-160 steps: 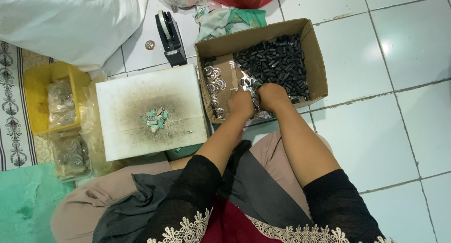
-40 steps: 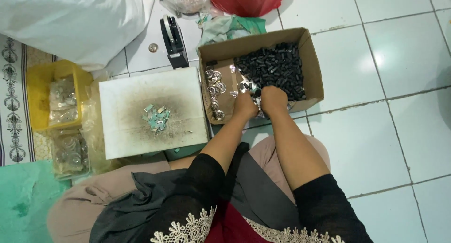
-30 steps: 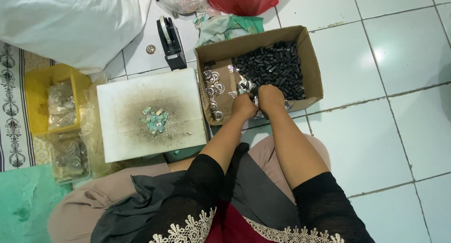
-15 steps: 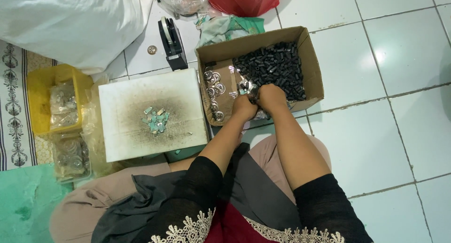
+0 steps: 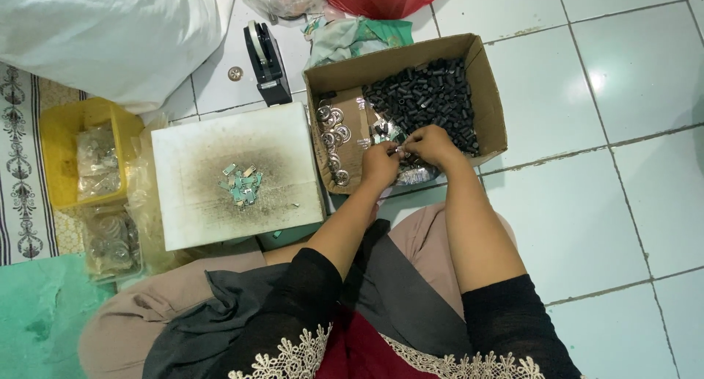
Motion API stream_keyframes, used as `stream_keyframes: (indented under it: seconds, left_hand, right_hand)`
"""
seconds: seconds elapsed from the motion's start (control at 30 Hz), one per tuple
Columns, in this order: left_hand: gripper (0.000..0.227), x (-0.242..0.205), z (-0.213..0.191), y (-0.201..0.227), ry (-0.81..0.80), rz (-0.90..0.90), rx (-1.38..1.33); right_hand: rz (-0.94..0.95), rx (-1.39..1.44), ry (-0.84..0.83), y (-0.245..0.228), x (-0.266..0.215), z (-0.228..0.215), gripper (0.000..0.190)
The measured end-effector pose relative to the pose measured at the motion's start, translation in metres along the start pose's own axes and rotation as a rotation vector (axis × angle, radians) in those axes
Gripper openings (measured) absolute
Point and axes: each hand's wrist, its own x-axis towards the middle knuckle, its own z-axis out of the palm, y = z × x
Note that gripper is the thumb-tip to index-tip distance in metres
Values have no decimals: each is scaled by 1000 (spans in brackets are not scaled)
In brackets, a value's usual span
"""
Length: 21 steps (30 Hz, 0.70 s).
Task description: The person sits on the floor and assembles small hardware components by hand. They pick up black cylindrical pieces and silver metal rings from a cardboard box, fit them together, and place the assembled units onto a white board.
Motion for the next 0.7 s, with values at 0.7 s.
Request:
stream_keyframes:
  seconds: [0.7]
  left_hand:
    - [24,-39,-22,15,282,36,-662]
  right_hand:
    - [-105,572,-24,-31,-32,-10,26]
